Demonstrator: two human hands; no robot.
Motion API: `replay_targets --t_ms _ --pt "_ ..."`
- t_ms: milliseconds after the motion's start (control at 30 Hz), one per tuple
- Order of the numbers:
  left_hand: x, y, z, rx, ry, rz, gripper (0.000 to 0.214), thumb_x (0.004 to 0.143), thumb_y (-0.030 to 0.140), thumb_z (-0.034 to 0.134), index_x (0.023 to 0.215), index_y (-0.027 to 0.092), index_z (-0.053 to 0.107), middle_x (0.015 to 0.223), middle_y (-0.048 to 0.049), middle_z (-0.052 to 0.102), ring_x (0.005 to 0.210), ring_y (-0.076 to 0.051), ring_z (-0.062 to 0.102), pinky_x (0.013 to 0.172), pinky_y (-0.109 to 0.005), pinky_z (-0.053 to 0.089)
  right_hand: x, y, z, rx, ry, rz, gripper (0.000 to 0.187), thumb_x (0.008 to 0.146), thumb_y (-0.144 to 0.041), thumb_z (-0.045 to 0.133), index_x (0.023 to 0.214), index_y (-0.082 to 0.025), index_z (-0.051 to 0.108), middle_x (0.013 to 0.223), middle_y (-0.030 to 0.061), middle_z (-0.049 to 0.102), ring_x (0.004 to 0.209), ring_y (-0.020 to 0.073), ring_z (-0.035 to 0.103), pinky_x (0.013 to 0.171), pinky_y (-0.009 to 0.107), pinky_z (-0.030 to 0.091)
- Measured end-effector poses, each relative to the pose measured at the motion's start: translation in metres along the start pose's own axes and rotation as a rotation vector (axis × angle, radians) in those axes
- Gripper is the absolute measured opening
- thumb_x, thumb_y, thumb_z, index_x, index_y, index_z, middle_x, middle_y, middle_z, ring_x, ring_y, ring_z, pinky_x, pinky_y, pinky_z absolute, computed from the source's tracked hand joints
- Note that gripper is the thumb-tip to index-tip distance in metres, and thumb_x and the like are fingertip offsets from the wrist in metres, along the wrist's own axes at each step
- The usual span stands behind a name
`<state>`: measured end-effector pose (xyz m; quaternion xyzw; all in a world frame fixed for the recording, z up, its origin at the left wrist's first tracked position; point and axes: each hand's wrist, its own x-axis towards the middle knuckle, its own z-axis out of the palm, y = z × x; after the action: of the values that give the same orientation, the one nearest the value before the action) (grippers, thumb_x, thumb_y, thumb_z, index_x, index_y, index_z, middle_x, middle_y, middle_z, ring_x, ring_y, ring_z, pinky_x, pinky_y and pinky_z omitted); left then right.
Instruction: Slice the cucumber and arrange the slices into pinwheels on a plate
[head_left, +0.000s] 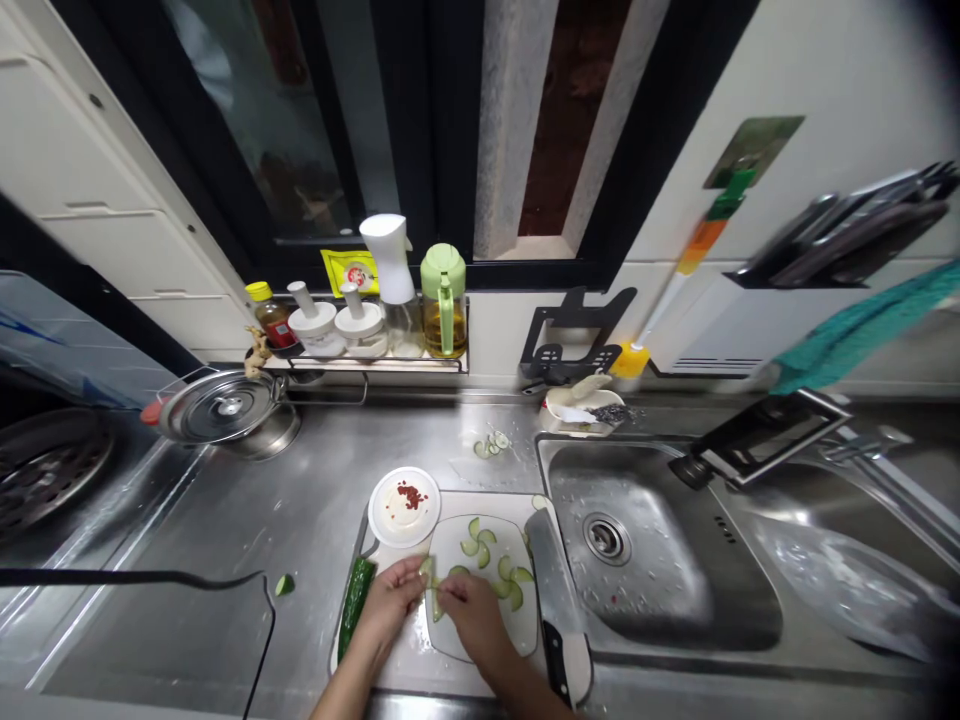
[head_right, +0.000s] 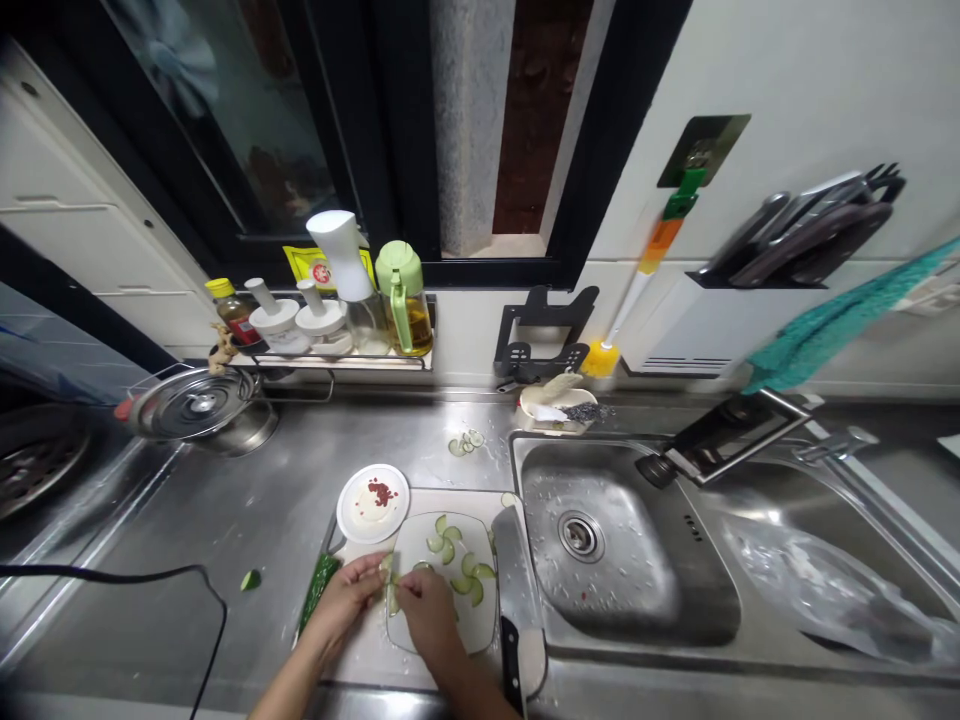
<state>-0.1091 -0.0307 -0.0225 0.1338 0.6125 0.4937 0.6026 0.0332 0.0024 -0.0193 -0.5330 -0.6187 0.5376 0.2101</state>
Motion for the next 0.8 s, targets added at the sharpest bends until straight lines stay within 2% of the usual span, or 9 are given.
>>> replay_targets --t_ms 167,267,367,533,800 --pt "0.01 -0.001 0.001 0.315 -0.043 0.169 0.028 0.062 0.039 0.072 0.075 0.014 0.069 0.06 0.0023 0.061 0.054 -0.008 0.05 0.055 -0.02 0.036 -0.006 0.005 -0.003 -0.054 0.094 0.061 0.014 0.066 -0.01 0.045 0.07 -0.021 0.052 0.061 -0.0039 0.052 0.06 0.0139 0.053 0.058 0.023 0.038" --pt "0.013 0.003 0.003 0.555 -0.018 0.271 0.021 0.068 0.036 0.064 0.072 0.015 0.068 0.06 0.0025 0.06 0.057 -0.01 0.05 0.057 -0.02 0.037 -0.009 0.004 -0.006 -0.116 0.108 0.055 0.012 0.069 -0.011 0.045 0.065 -0.021 0.049 0.058 -0.0045 0.048 0.059 0.0137 0.05 0.058 0.024 0.034" --pt "0.016 0.007 0.007 0.727 -0.008 0.333 0.017 0.072 0.031 0.057 0.073 0.017 0.067 0.063 0.0018 0.061 0.061 -0.012 0.053 0.06 -0.021 0.04 -0.009 0.002 -0.009 -0.175 0.093 0.038 0.014 0.074 -0.012 0.045 0.066 -0.021 0.052 0.058 -0.004 0.05 0.059 0.0136 0.05 0.058 0.024 0.033" --pt "0.02 0.013 0.015 0.891 -0.049 0.385 0.016 0.075 0.022 0.05 0.072 0.017 0.065 0.063 0.0016 0.061 0.06 -0.012 0.055 0.06 -0.021 0.039 -0.007 0.001 -0.01 -0.303 0.096 0.009 0.018 0.08 -0.011 0.045 0.071 -0.02 0.058 0.068 -0.0003 0.061 0.069 0.0154 0.054 0.066 0.025 0.033" --pt "0.021 0.017 0.024 1.085 -0.073 0.425 0.017 0.077 0.014 0.047 0.073 0.018 0.063 0.064 0.0009 0.059 0.064 -0.013 0.055 0.063 -0.022 0.037 -0.007 0.0 -0.01 -0.502 0.125 0.046 0.021 0.082 -0.009 0.049 0.071 -0.02 0.062 0.07 0.0021 0.063 0.079 0.0204 0.052 0.069 0.028 0.03"
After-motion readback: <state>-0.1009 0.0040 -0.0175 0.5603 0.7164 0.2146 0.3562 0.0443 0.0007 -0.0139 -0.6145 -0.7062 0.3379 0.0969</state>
